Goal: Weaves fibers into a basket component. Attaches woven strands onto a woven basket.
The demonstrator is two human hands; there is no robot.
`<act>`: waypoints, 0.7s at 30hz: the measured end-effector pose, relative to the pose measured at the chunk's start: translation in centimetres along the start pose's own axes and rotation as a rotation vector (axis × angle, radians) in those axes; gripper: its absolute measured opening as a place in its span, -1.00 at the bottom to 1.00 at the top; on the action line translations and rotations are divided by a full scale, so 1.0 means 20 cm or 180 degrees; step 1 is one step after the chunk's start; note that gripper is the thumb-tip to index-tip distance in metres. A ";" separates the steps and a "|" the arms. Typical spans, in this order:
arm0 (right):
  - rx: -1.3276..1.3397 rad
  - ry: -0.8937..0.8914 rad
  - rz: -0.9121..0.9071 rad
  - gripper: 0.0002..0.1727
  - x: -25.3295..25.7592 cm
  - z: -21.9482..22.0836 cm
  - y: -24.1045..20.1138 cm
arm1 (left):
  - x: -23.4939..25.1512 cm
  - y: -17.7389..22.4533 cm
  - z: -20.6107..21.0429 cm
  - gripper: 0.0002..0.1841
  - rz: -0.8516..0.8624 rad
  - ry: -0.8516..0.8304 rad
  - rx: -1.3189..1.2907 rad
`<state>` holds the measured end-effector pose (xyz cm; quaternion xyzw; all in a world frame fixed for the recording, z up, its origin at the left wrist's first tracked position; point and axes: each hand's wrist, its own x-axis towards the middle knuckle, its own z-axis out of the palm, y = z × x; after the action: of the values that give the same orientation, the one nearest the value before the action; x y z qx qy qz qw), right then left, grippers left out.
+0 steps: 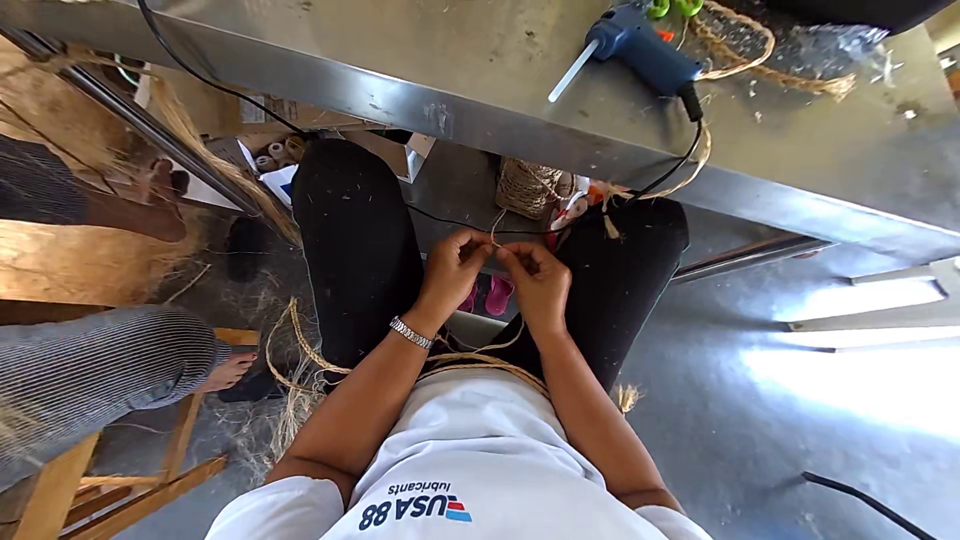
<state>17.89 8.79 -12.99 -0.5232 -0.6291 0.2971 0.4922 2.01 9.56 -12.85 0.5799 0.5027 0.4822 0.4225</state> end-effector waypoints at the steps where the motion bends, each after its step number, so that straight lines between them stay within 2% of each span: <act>1: 0.0000 -0.0009 0.0000 -0.85 0.00 0.00 0.00 | 0.00 0.00 0.00 -0.85 -0.0005 0.0011 -0.0049; 8: -0.0112 -0.0122 0.0011 -0.79 0.00 -0.01 0.01 | 0.00 0.00 0.00 -0.86 0.0164 0.0259 -0.0209; 16: -0.0001 -0.0295 0.0169 -0.74 -0.01 -0.02 0.00 | 0.00 0.00 0.01 -0.85 -0.0004 -0.0135 -0.0304; 21: 0.0322 -0.0473 0.0400 -0.74 -0.02 -0.02 0.00 | 0.00 0.00 0.01 -0.87 -0.0003 -0.0127 -0.0347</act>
<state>18.16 8.44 -12.97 -0.5127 -0.6140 0.3967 0.4504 2.19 9.54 -12.87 0.5653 0.4674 0.4971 0.4636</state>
